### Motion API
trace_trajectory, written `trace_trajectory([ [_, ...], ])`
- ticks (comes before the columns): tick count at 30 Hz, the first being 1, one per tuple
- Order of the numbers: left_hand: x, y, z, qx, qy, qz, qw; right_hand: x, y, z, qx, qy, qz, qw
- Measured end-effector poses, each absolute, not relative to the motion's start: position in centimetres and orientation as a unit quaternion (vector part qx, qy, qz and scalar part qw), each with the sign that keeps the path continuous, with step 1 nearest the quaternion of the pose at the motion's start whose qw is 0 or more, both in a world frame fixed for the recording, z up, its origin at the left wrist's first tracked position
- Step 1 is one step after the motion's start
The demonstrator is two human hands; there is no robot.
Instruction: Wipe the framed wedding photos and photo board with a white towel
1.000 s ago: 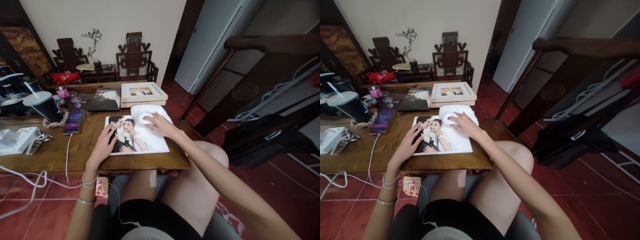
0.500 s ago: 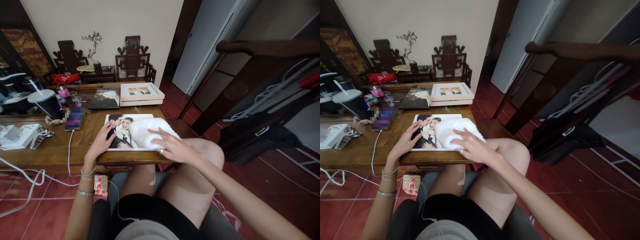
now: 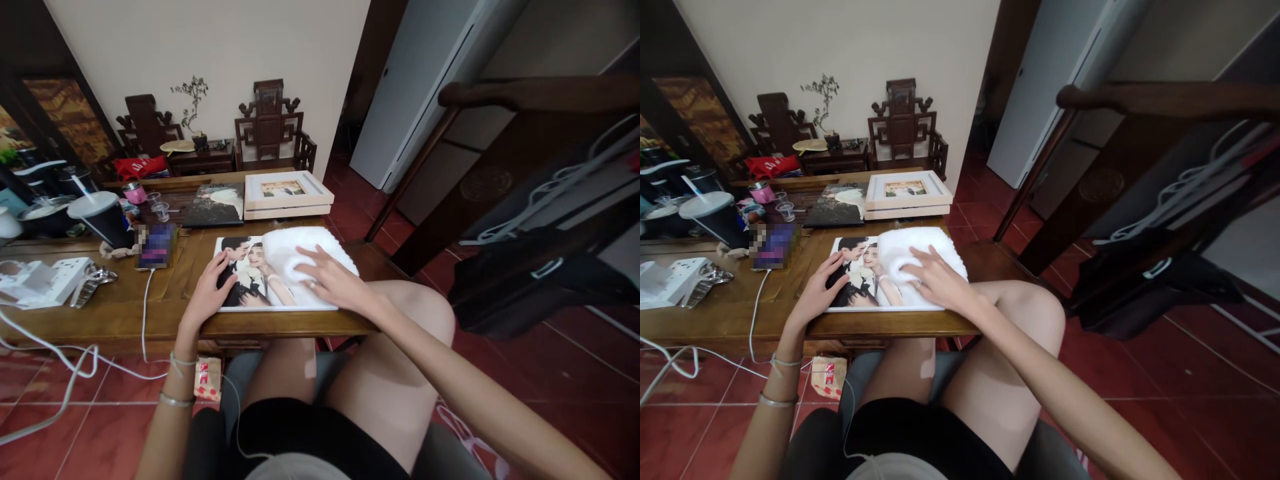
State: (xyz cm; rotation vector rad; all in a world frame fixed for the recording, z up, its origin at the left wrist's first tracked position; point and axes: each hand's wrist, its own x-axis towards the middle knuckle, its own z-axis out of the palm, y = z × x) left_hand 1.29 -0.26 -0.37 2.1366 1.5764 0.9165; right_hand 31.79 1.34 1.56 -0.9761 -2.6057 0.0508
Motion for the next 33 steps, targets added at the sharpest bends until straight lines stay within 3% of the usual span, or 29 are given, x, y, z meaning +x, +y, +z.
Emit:
trace_trajectory([
  [8, 1.2, 0.0, -0.7, 0.752, 0.544, 0.335, 0.161, 33.0, -7.7, 2.5, -0.300, -0.938, 0.055, 0.163],
  [21, 0.9, 0.4, -0.4, 0.742, 0.546, 0.348, 0.172, 29.6, 7.5, 2.1, -0.415, -0.897, 0.012, 0.150],
  [33, 1.2, 0.1, -0.1, 0.753, 0.540, 0.336, 0.170, 31.5, -5.2, 1.9, -0.287, -0.945, 0.047, 0.152],
])
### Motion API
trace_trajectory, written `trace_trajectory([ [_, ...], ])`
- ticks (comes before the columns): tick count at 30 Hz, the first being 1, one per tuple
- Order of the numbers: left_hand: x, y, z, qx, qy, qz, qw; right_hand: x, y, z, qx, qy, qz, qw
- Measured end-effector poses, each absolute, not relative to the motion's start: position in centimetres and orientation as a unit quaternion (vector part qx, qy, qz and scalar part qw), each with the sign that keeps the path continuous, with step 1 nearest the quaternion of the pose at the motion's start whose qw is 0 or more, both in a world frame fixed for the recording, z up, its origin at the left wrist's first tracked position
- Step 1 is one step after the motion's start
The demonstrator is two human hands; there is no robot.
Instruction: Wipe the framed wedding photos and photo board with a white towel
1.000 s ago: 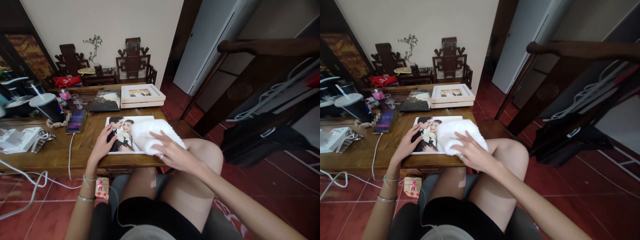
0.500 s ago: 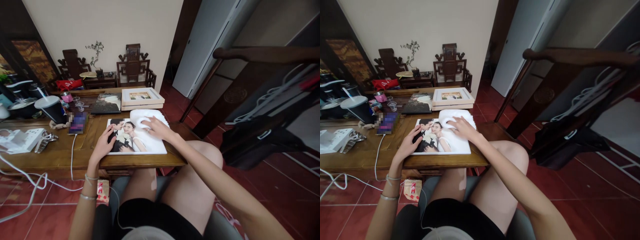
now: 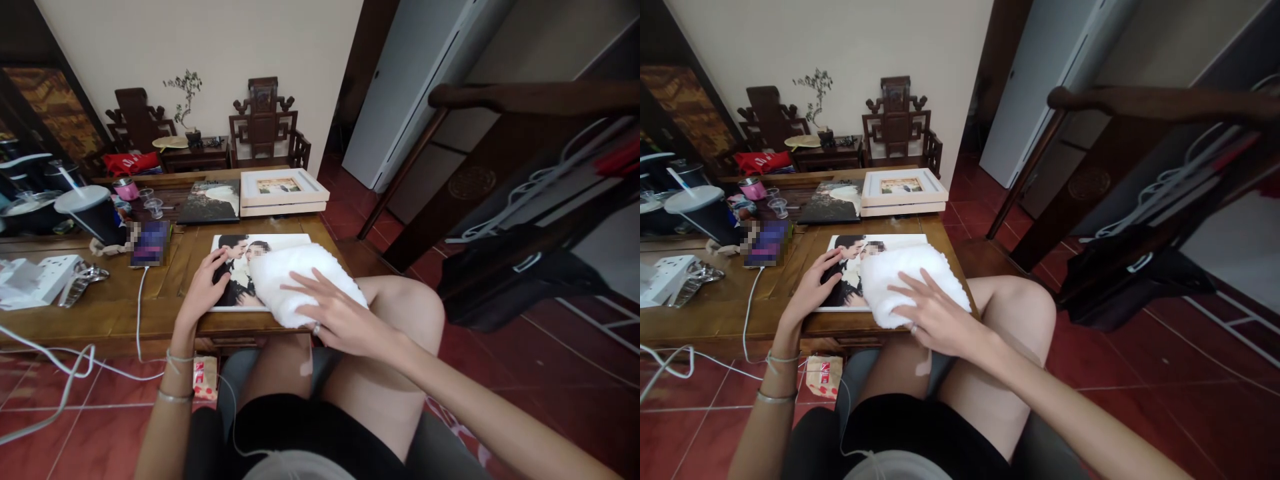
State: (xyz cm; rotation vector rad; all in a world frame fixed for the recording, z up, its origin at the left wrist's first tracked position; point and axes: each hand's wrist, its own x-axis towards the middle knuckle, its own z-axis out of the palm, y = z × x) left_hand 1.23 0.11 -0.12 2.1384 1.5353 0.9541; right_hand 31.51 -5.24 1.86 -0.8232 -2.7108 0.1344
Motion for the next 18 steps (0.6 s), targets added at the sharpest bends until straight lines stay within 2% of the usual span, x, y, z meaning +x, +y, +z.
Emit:
trace_trajectory([
  [4, 1.2, 0.2, 0.0, 0.755, 0.543, 0.334, 0.156, 31.7, -3.8, 1.8, -0.291, -0.942, 0.055, 0.161],
  [13, 1.1, 0.1, -0.2, 0.758, 0.541, 0.327, 0.164, 29.5, 6.4, 2.2, -0.399, -0.904, 0.026, 0.150],
  [18, 1.0, 0.3, -0.8, 0.750, 0.553, 0.315, 0.178, 27.9, 5.8, 2.4, -0.408, -0.902, 0.016, 0.138],
])
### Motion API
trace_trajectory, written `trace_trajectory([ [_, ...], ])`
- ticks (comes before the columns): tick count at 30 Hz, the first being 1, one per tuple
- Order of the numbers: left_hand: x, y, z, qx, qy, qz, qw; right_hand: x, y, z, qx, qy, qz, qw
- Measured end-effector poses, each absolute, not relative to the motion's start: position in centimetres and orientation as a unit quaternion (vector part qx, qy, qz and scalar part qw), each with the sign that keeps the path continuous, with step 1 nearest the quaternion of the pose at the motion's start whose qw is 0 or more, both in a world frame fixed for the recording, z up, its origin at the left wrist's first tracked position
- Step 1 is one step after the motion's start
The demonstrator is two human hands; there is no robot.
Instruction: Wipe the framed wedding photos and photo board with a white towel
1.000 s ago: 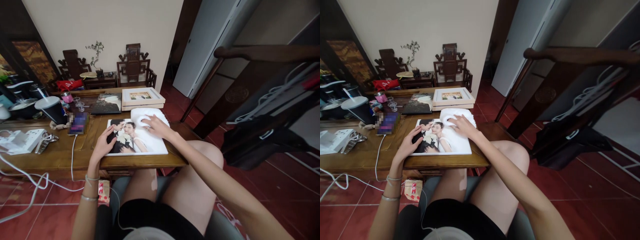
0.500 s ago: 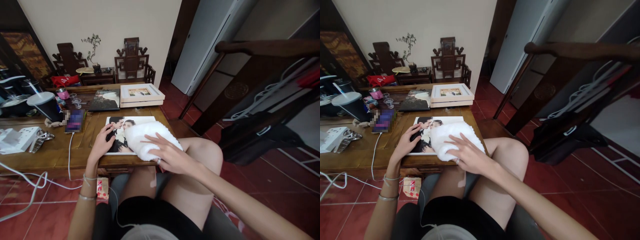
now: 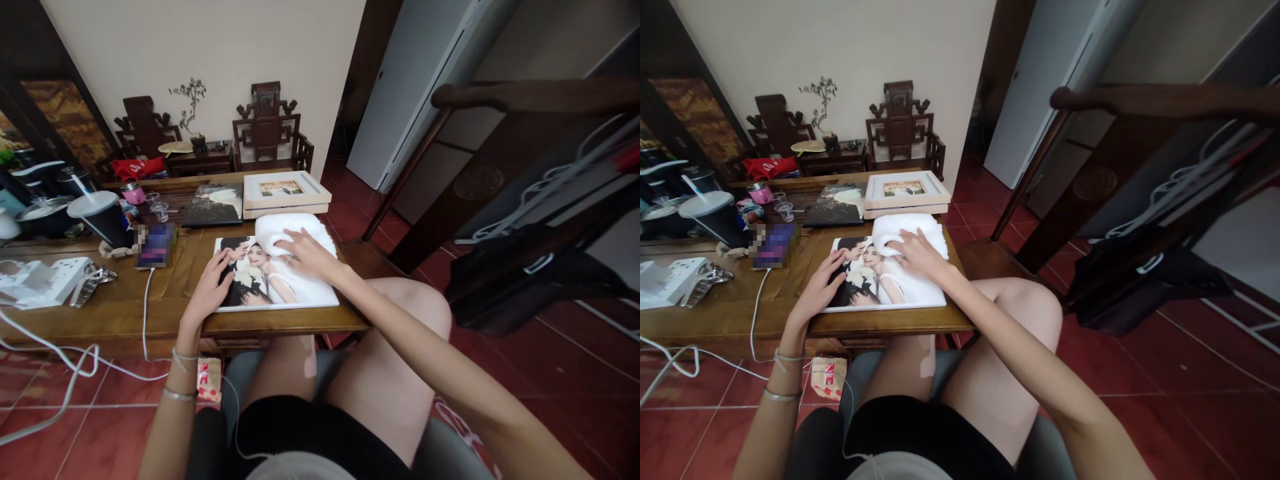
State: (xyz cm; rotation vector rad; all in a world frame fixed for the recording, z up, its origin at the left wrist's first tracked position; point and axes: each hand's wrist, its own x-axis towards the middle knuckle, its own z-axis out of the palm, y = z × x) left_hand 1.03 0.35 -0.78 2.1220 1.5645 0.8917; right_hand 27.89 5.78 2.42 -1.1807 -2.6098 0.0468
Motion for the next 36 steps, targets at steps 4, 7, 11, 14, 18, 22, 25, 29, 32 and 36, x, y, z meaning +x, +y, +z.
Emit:
trace_trajectory([
  [4, 1.2, 0.3, -0.9, 0.750, 0.554, 0.318, 0.171, 28.1, 0.2, 2.4, -0.347, -0.926, 0.035, 0.143],
  [7, 1.3, 0.3, -0.8, 0.755, 0.554, 0.313, 0.160, 28.7, -4.5, 2.5, -0.296, -0.943, 0.052, 0.145],
  [11, 1.3, 0.4, -0.8, 0.759, 0.548, 0.313, 0.158, 29.0, -6.1, 2.8, -0.274, -0.948, 0.071, 0.144],
  [14, 1.1, 0.5, -0.8, 0.759, 0.546, 0.315, 0.162, 28.4, -3.2, 3.2, -0.304, -0.941, 0.073, 0.133],
  [18, 0.9, 0.6, -0.7, 0.757, 0.545, 0.313, 0.178, 26.3, 2.9, 3.7, -0.349, -0.928, 0.055, 0.120],
  [22, 0.8, 0.5, -0.7, 0.754, 0.545, 0.314, 0.188, 24.3, 6.6, 4.2, -0.385, -0.913, 0.040, 0.131],
  [25, 1.0, 0.5, -0.8, 0.752, 0.548, 0.322, 0.176, 23.9, 5.9, 4.3, -0.387, -0.911, 0.038, 0.137],
  [29, 1.2, 0.6, -1.1, 0.751, 0.551, 0.324, 0.165, 24.9, 0.5, 3.9, -0.349, -0.926, 0.039, 0.138],
  [32, 1.2, 0.7, -1.2, 0.753, 0.551, 0.321, 0.161, 26.3, -4.5, 3.7, -0.318, -0.936, 0.060, 0.137],
  [36, 1.1, 0.7, -1.2, 0.762, 0.541, 0.321, 0.153, 27.4, -7.3, 3.5, -0.280, -0.946, 0.088, 0.136],
])
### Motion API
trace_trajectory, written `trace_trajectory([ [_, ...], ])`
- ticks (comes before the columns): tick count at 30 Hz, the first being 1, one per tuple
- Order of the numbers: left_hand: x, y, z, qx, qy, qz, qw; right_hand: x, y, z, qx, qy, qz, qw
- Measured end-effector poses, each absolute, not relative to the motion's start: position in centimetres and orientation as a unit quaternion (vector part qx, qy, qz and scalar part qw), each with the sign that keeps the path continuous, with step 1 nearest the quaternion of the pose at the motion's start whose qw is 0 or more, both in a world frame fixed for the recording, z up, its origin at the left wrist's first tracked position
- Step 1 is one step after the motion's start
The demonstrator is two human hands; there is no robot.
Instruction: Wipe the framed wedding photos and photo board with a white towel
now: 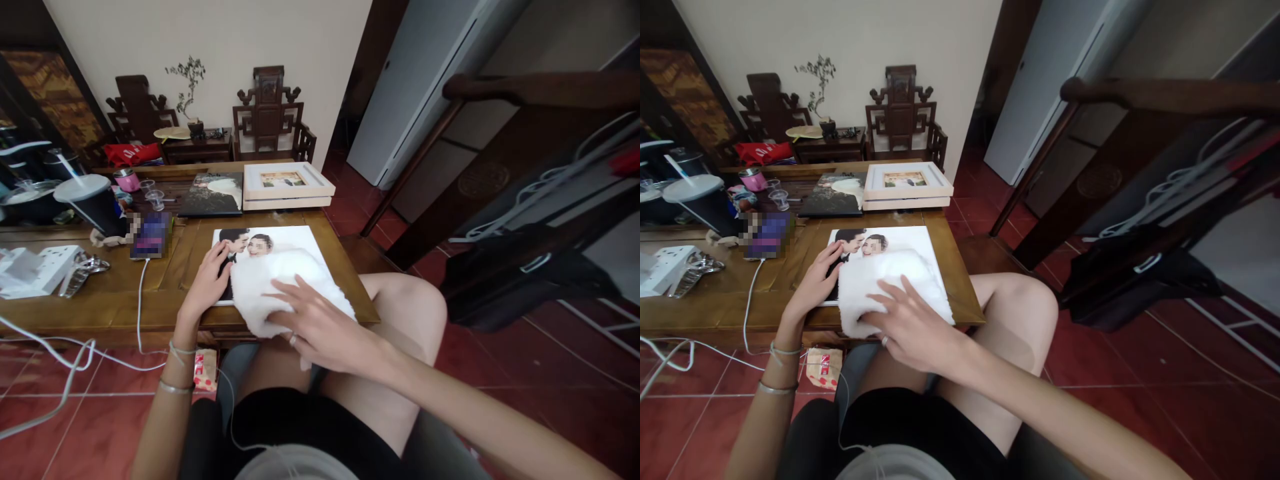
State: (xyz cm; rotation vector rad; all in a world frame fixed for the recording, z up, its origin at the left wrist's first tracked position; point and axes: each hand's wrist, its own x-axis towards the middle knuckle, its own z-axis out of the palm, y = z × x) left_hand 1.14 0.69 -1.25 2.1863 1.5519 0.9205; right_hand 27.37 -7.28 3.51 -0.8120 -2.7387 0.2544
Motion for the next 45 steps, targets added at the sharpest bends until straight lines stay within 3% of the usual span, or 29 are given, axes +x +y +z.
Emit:
trace_trajectory([
  [12, 1.3, 0.3, -0.5, 0.757, 0.537, 0.339, 0.156, 24.7, 7.5, 3.6, -0.396, -0.908, 0.020, 0.137],
  [25, 1.4, 0.4, -0.6, 0.765, 0.533, 0.326, 0.154, 29.0, -7.1, 2.6, -0.261, -0.948, 0.081, 0.162],
  [37, 1.3, 0.4, -0.4, 0.755, 0.546, 0.322, 0.168, 30.4, 8.0, 2.7, -0.422, -0.892, 0.010, 0.161],
  [45, 1.4, 0.4, -0.5, 0.753, 0.548, 0.328, 0.160, 31.6, -0.7, 1.7, -0.346, -0.923, 0.010, 0.171],
])
